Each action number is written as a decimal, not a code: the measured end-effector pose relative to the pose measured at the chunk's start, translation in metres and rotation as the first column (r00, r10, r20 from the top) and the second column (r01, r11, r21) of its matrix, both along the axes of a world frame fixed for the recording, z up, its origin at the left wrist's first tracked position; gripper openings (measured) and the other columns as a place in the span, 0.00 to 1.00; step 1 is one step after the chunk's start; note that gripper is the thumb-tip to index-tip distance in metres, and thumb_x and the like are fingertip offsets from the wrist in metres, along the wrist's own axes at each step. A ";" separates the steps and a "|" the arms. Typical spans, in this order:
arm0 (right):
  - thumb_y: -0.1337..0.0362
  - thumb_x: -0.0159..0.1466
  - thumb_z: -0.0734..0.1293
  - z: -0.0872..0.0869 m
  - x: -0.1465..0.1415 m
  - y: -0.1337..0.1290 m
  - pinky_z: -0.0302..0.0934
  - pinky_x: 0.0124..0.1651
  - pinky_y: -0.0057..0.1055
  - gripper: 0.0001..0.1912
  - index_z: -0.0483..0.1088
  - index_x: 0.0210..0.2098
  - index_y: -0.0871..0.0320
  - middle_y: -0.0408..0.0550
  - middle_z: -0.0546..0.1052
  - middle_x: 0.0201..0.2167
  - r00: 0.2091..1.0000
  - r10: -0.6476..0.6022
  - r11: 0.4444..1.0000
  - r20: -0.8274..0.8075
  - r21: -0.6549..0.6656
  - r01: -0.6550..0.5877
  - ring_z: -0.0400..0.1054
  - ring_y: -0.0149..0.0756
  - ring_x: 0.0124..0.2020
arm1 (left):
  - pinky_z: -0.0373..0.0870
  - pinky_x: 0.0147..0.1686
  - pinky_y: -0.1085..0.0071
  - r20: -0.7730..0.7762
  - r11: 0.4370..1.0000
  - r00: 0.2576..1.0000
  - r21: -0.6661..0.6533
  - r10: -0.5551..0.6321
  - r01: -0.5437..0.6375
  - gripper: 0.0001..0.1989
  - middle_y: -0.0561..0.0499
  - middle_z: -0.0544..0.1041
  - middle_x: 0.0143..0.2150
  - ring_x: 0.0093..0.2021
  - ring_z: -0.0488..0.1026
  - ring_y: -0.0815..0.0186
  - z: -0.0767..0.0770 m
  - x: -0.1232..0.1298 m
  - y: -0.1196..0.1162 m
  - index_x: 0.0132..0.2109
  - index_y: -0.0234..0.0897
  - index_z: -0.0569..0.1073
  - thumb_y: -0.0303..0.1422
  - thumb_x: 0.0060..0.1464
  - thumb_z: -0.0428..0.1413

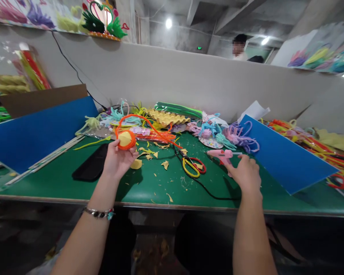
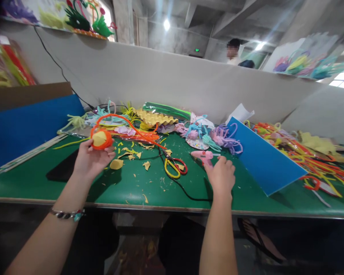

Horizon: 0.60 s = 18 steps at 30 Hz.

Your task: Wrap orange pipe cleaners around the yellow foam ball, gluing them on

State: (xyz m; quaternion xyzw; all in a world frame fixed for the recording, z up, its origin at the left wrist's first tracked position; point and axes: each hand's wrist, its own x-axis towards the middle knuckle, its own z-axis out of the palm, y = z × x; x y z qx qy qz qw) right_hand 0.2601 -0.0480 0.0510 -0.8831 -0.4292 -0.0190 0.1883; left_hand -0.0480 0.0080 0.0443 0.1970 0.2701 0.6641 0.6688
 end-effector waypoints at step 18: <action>0.51 0.43 0.67 -0.018 0.021 0.013 0.57 0.21 0.29 0.25 0.67 0.36 0.61 0.40 0.67 0.18 0.865 0.141 0.838 -0.481 0.523 0.154 0.62 0.32 0.18 | 0.60 0.16 0.79 -0.472 0.988 0.870 -0.111 -0.143 0.102 0.06 0.56 0.67 0.20 0.15 0.59 0.75 -0.021 0.038 -0.003 0.31 0.35 0.66 0.32 0.46 0.49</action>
